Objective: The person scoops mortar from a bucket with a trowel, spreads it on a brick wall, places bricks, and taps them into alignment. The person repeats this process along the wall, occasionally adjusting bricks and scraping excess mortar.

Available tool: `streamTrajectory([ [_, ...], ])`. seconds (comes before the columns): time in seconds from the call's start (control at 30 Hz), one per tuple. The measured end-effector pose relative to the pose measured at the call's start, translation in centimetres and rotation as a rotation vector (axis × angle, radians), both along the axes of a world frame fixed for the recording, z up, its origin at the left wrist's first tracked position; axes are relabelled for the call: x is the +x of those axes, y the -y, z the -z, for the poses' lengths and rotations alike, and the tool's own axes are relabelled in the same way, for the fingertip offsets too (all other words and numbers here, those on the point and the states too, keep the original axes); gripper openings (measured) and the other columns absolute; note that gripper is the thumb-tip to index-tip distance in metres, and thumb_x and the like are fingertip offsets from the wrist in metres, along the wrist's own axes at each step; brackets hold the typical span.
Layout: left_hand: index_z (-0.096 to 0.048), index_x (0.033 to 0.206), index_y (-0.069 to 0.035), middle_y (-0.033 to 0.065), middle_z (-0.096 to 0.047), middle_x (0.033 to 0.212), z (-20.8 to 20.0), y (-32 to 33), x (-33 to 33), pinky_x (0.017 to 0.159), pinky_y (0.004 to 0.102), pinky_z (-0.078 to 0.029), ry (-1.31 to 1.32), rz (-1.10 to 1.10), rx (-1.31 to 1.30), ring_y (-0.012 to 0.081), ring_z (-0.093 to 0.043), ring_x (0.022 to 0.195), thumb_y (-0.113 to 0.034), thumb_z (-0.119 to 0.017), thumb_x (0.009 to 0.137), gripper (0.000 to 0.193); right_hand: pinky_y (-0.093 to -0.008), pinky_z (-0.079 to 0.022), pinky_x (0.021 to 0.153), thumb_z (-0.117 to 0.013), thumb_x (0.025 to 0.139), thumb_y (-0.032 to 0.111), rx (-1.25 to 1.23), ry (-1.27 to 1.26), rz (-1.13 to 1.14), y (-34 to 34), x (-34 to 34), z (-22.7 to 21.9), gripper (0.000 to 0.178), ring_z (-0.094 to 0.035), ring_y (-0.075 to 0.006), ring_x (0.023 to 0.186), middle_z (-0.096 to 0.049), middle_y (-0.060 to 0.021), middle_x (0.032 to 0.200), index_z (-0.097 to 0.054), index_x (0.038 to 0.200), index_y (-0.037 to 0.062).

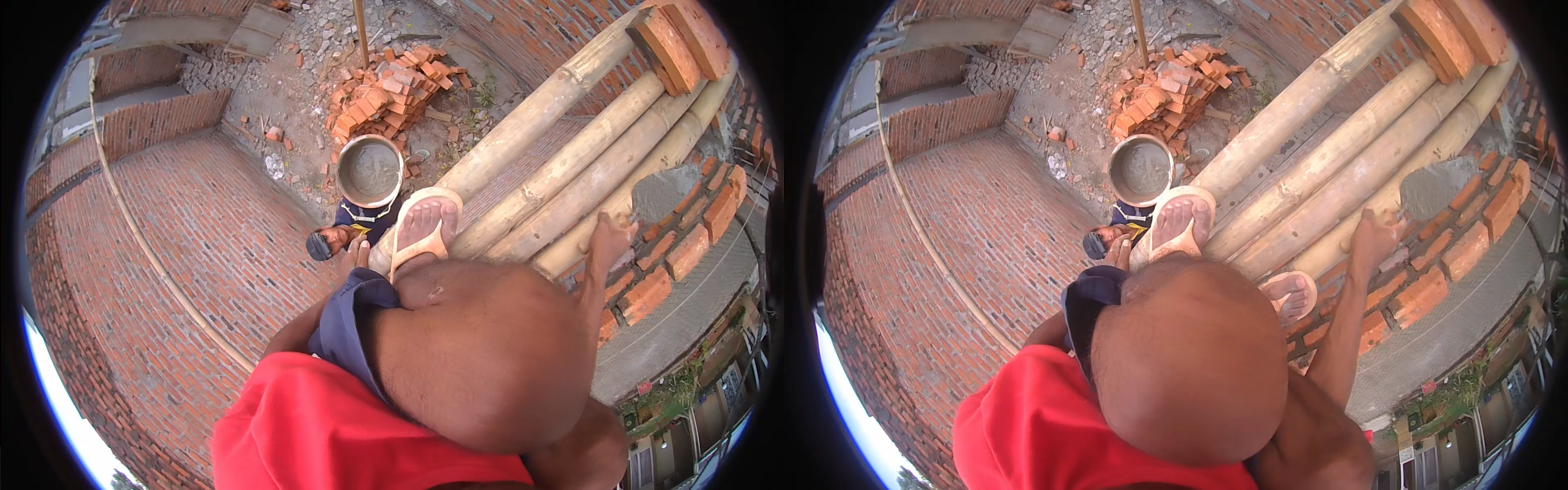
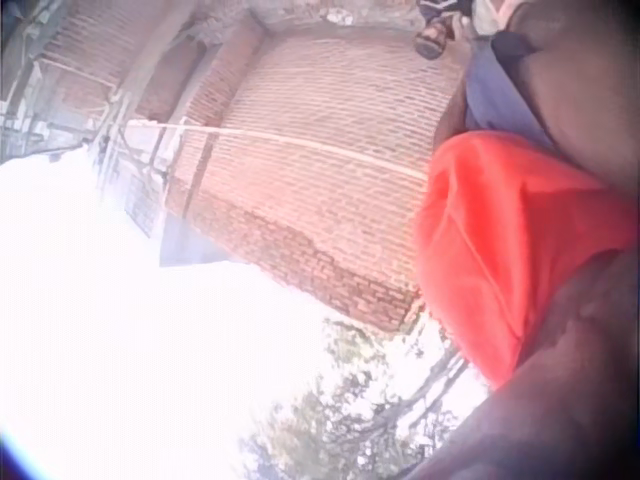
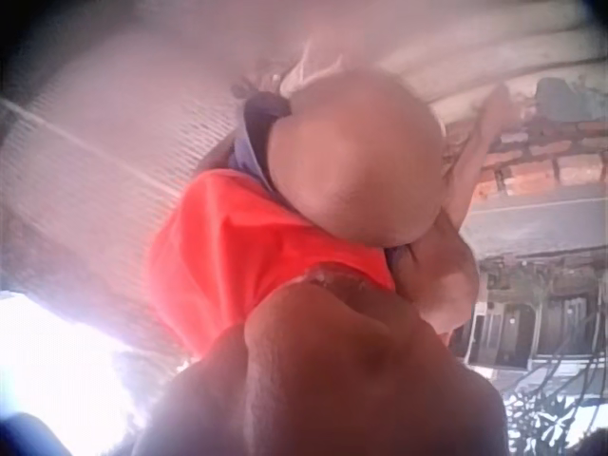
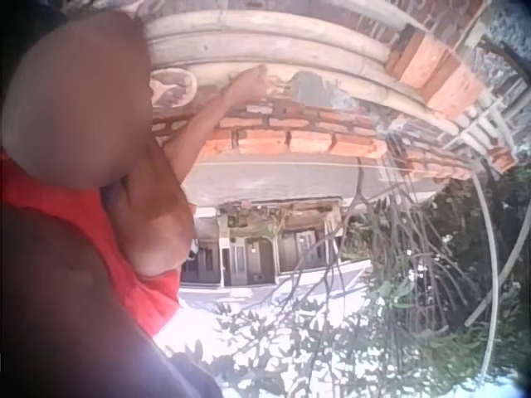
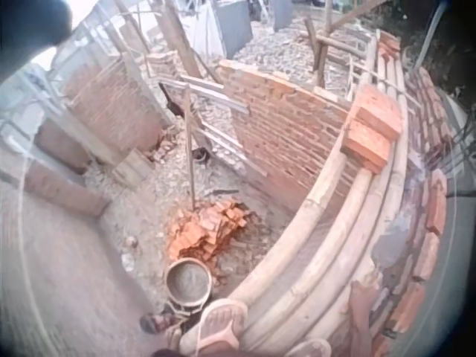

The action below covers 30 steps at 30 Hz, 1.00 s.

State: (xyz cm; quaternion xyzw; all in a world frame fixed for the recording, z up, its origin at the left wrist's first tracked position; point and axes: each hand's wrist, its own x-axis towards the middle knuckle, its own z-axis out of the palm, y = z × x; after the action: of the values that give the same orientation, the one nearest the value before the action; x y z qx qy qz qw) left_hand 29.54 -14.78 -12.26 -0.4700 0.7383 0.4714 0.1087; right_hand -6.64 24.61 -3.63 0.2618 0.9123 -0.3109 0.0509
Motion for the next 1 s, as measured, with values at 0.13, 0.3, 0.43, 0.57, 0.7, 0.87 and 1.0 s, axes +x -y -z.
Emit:
streamTrajectory([
  [0.13,-0.041,0.148,0.007,0.0147,-0.061,0.129,3.6,1.9,-0.5,0.095,0.0335,-0.051,-0.085,-0.405,0.168,0.0204,-0.06,0.113,-0.025,-0.066,0.103,0.061,-0.0458,-0.041,0.113,-0.072,0.088,0.014,0.085,0.096,0.054,0.8,-0.2,-1.0,0.082,-0.052,-0.0439,0.135,-0.048,-0.0338,0.149,-0.03,0.153,-0.0152],
  [0.3,-0.044,0.147,0.002,0.0153,-0.058,0.138,9.6,5.9,-6.1,0.102,0.0437,-0.05,0.084,-0.766,0.296,0.0295,-0.058,0.123,-0.034,-0.073,0.097,0.068,-0.0455,-0.043,0.11,-0.073,0.087,0.016,0.051,0.083,0.038,1.2,-0.3,-1.5,0.08,-0.055,-0.0419,0.132,-0.05,-0.0331,0.146,-0.035,0.151,-0.0139],
  [0.43,-0.05,0.144,-0.007,0.0132,-0.054,0.145,12.5,5.2,-9.0,0.102,0.0566,-0.05,0.226,-1.208,0.538,0.0338,-0.056,0.126,-0.043,-0.07,0.098,0.061,-0.0456,-0.043,0.109,-0.073,0.087,0.017,0.173,0.076,0.032,1.8,-0.4,-1.6,0.079,-0.055,-0.0415,0.13,-0.051,-0.0339,0.144,-0.036,0.15,-0.0134],
  [0.57,-0.054,0.13,-0.012,0.0094,-0.056,0.126,11.7,3.7,-10.1,0.098,0.0564,-0.052,-0.087,-1.367,0.67,0.0342,-0.057,0.109,-0.042,-0.062,0.102,0.041,-0.0464,-0.042,0.111,-0.073,0.087,0.019,0.129,0.078,0.034,1.6,-0.2,-1.5,0.082,-0.053,-0.0445,0.133,-0.05,-0.0358,0.144,-0.033,0.15,-0.0156],
  [0.7,-0.05,0.116,-0.01,0.0104,-0.051,0.103,7.0,3.5,-14.1,0.087,0.052,-0.052,-0.423,-1.75,0.465,0.0297,-0.052,0.096,-0.037,-0.051,0.107,0.029,-0.0471,-0.042,0.112,-0.071,0.089,0.021,0.167,0.107,0.029,0.6,0.1,-1.0,0.083,-0.051,-0.0479,0.135,-0.049,-0.0378,0.144,-0.03,0.15,-0.0163],
  [0.87,-0.049,0.115,-0.015,0.0088,-0.049,0.106,-1.4,8.2,-21.0,0.083,0.0454,-0.049,-0.854,-1.653,0.567,0.0247,-0.048,0.089,-0.031,-0.059,0.105,0.021,-0.0491,-0.041,0.113,-0.065,0.088,0.016,0.068,-0.007,-0.049,0.0,0.3,0.0,0.076,-0.05,-0.0503,0.135,-0.046,-0.0418,0.144,-0.031,0.148,-0.016],
  [1.0,-0.053,0.108,-0.018,0.0022,-0.053,0.094,-2.0,4.8,-25.0,0.084,0.0438,-0.046,-0.907,-1.106,0.396,0.0214,-0.05,0.089,-0.036,-0.076,0.093,0.033,-0.0505,-0.04,0.113,-0.059,0.087,0.009,0.041,-0.064,0.018,0.2,0.2,1.4,0.065,-0.049,-0.052,0.135,-0.047,-0.0389,0.142,-0.035,0.143,-0.0152],
])
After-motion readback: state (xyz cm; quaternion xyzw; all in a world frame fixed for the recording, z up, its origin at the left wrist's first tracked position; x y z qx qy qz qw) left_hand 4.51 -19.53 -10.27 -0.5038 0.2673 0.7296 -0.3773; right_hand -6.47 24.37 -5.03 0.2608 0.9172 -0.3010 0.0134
